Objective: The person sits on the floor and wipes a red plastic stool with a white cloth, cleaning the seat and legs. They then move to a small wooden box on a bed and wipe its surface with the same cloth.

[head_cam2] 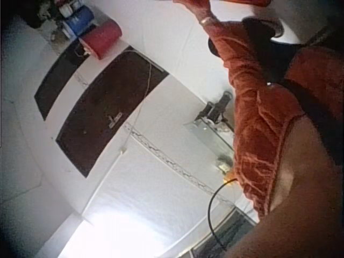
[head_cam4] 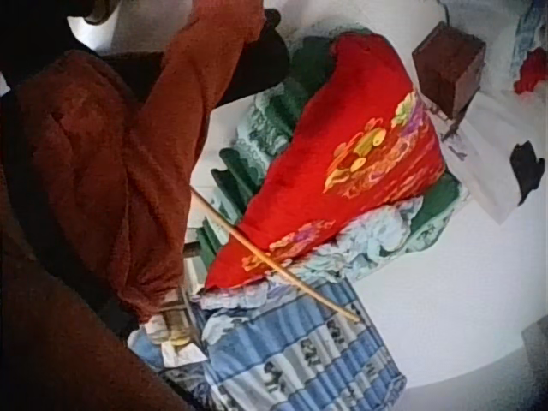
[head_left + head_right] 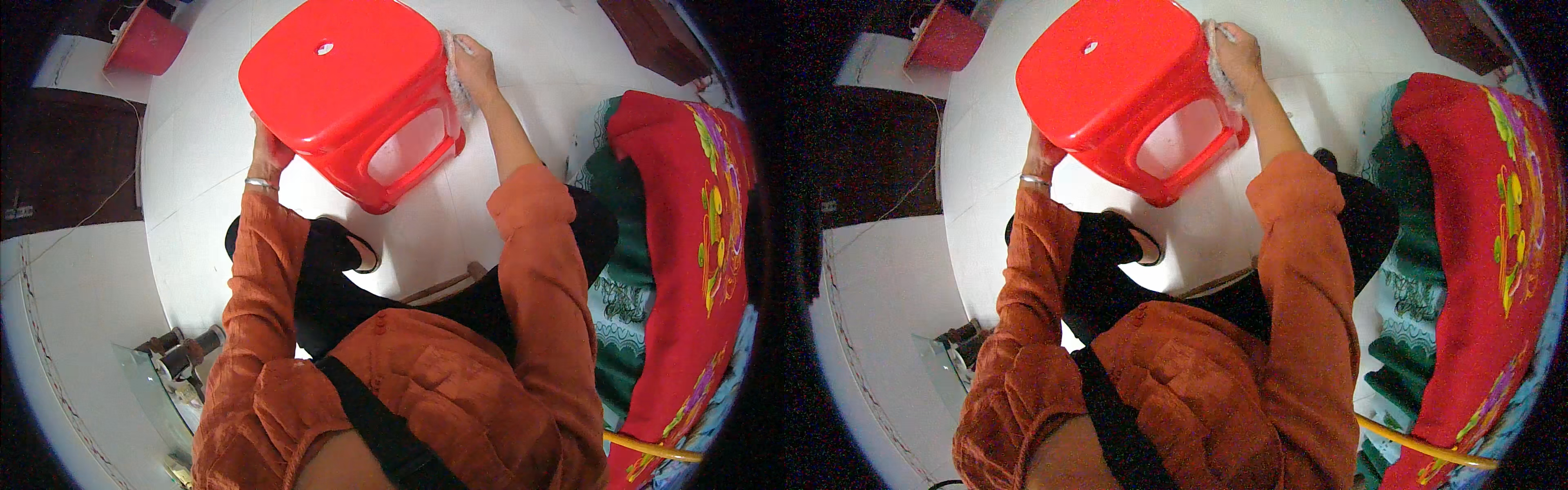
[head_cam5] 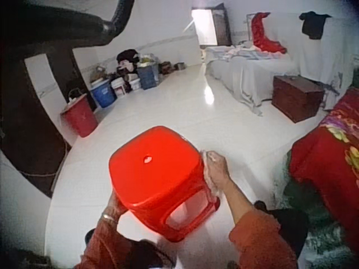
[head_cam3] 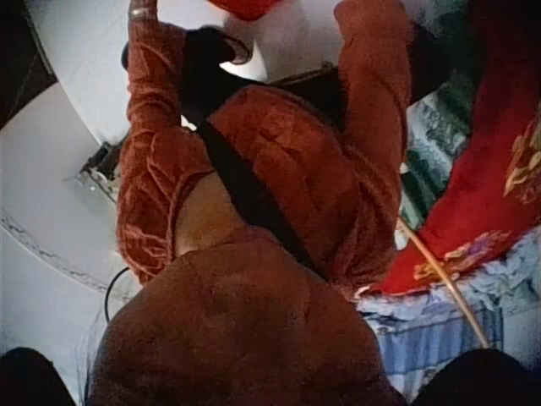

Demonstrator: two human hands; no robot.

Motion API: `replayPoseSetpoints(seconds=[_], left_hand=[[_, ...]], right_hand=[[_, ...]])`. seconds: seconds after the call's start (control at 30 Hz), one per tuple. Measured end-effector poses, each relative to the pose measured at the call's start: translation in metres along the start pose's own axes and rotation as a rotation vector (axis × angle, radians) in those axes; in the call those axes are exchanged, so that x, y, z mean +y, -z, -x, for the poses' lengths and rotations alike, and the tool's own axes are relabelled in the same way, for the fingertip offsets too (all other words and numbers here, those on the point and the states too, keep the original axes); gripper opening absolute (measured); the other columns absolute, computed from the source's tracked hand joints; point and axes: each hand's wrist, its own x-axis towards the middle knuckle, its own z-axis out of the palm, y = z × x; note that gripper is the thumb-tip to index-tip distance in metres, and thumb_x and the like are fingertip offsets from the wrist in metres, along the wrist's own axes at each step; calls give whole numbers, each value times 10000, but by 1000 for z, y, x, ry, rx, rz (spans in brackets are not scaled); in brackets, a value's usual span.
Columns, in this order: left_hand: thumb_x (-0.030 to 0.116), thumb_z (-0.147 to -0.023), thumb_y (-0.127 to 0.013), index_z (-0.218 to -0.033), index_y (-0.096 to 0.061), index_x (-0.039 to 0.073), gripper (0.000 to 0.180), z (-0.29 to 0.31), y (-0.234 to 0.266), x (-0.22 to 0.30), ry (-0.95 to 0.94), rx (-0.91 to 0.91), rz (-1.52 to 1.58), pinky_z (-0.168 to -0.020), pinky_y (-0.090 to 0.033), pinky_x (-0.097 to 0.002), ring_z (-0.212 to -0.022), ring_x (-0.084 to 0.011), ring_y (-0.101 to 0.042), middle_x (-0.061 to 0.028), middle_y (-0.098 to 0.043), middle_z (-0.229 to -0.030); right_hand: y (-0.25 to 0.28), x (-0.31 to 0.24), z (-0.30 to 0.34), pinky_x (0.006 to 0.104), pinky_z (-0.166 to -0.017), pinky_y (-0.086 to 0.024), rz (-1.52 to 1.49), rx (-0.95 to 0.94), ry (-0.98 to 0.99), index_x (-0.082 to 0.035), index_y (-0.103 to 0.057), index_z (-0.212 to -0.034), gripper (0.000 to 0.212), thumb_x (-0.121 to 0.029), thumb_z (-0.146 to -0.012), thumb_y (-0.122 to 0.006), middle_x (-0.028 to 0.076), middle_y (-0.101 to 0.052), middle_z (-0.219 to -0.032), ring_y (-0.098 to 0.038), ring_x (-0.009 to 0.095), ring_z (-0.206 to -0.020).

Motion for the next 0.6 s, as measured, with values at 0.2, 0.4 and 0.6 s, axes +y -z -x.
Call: replayPoseSetpoints(seconds=[0.2, 0.4, 0.6], left_hand=[[418, -937, -460, -1008, -538, 13, 418, 64, -39, -16, -850, 547, -624, -675, -469, -337, -813, -157, -561, -104, -586, -979], [775, -739, -392, -1301, -365, -33, 985, 130, -121, -94, 245, 112, 15, -1029, -314, -408, -1223, -279, -406, -155, -420, -1302], [796, -665, -466, -1341, -342, 98, 979, 54, -135, -113, -332, 3, 744, -1062, -307, -405, -1274, -257, -347, -62, -341, -1419]], right_hand=[[3, -2, 18, 262, -720, -452, 5, 76, -8, -34, -621, -1096, 343, -274, -855, -583, 42, -638, -904, -562, 125, -802], [-4, -8, 30, 270, -741, -453, 3, 119, -14, -29, -617, -1102, 355, -267, -840, -597, 63, -642, -916, -572, 137, -832], [-28, -5, 67, 333, -835, -446, -1, 206, 133, -18, -627, -1039, 322, -234, -800, -623, 136, -640, -986, -593, 254, -923]])
